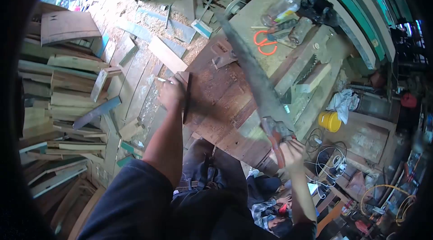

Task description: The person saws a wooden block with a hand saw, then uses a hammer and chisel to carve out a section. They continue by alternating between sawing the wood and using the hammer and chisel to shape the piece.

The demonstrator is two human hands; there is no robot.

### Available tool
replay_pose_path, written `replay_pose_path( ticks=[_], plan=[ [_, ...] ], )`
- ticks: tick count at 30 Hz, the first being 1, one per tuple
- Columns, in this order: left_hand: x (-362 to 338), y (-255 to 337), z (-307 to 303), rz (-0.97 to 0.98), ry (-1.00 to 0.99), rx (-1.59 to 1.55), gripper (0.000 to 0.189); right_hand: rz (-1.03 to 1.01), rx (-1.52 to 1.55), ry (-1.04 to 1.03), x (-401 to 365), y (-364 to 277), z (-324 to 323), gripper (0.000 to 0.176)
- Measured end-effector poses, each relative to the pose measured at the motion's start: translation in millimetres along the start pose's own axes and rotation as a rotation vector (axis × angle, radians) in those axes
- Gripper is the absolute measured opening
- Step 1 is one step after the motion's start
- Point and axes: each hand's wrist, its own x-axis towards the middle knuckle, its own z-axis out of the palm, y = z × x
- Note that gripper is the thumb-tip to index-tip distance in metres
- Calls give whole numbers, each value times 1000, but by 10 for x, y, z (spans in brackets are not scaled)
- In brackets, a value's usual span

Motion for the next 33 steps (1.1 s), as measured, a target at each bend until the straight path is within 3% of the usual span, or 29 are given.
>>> replay_pose_path(
  ticks=[6,9,10,12,16,18,20,22,24,26,27,28,31,33],
  plan=[
    [47,-35,93,37,83,32,49,106,-21,-293,-274,-32,144,30],
    [8,-5,23,16,45,66,48,165,-110,-354,-280,-78,199,56],
    [3,-9,21,30,46,64,48,175,-115,-345,-226,-96,173,56],
    [-23,-9,1,52,83,-31,55,256,-39,-428,-87,-148,72,58],
    [20,-62,83,76,104,-22,48,325,27,-461,419,-519,-474,49],
    [11,-41,35,80,69,-27,49,518,350,-388,686,-706,-754,50],
    [-38,13,-30,28,41,-3,48,306,583,-123,951,-831,-913,39],
    [-20,3,-18,35,32,2,48,78,1392,275,1048,-1042,-653,30],
    [1,-15,30,40,27,15,48,-212,1643,277,1531,-1258,-599,20],
    [50,-62,101,55,105,-15,48,-201,1821,272,1750,-1454,-639,25],
    [55,-51,109,30,111,-22,47,-514,1937,719,1969,-1641,-348,27],
    [55,-56,119,18,115,-17,47,-486,2088,781,2015,-1740,-393,24],
    [35,-48,91,36,113,-17,47,-442,2225,621,1925,-1724,-315,22],
    [-13,-41,66,-1,114,9,47,-543,2253,521,1895,-1702,-184,23]
  ],
)
